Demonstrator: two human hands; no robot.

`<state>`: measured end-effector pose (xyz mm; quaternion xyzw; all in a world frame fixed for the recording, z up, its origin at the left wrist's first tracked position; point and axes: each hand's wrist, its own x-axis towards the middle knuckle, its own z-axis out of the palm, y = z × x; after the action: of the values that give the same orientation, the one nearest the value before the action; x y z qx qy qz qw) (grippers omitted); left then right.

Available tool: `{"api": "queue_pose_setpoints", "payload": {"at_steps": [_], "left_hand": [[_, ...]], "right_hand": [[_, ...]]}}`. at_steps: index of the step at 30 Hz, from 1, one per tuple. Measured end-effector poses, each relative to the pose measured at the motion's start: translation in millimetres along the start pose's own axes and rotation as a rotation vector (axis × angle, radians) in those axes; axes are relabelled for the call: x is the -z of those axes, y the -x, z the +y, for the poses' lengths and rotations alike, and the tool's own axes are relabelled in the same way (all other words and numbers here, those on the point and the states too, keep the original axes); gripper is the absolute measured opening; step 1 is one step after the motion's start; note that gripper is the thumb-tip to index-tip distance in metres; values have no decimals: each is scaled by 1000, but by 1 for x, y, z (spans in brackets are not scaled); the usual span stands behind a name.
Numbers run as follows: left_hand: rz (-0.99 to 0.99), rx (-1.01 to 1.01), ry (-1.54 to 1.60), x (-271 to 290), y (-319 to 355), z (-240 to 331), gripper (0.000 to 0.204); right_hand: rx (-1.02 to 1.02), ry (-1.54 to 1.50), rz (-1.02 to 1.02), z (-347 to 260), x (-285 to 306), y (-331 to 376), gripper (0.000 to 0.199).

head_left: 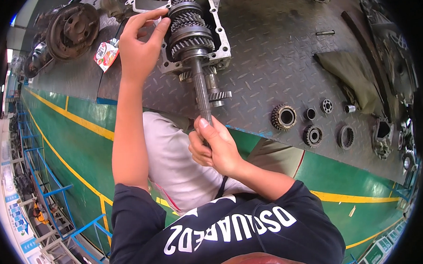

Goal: The person assembles gears onto a transmission shaft by hand. They pick up and slide gear components onto the shaft one at a time, then handle a bearing and a final gear from the workbench before sliding them onto the end of the shaft.

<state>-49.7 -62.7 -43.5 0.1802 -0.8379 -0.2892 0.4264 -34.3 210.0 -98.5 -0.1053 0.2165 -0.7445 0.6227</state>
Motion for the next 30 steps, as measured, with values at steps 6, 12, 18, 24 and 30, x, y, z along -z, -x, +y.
{"api": "queue_pose_setpoints", "payload": {"at_steps": [6,12,18,24,30], "left_hand": [[-81,67,169,-15,-24,-16,23],[-97,103,176,-16,-31,-18,22],[-139,2,146,-10,-27,-15,23],[-84,72,156,-14,-25,-16,23],[-42,102,128,-20,-25,-17,22]], "right_hand": [[-43,-37,-30,2,5,-1,27],[-40,33,-26,1,4,-1,26],[-29,30,-33,1,5,-1,26],[-30,32,-41,1,5,-1,26],[-25,23,-31,2,5,0,26]]}}
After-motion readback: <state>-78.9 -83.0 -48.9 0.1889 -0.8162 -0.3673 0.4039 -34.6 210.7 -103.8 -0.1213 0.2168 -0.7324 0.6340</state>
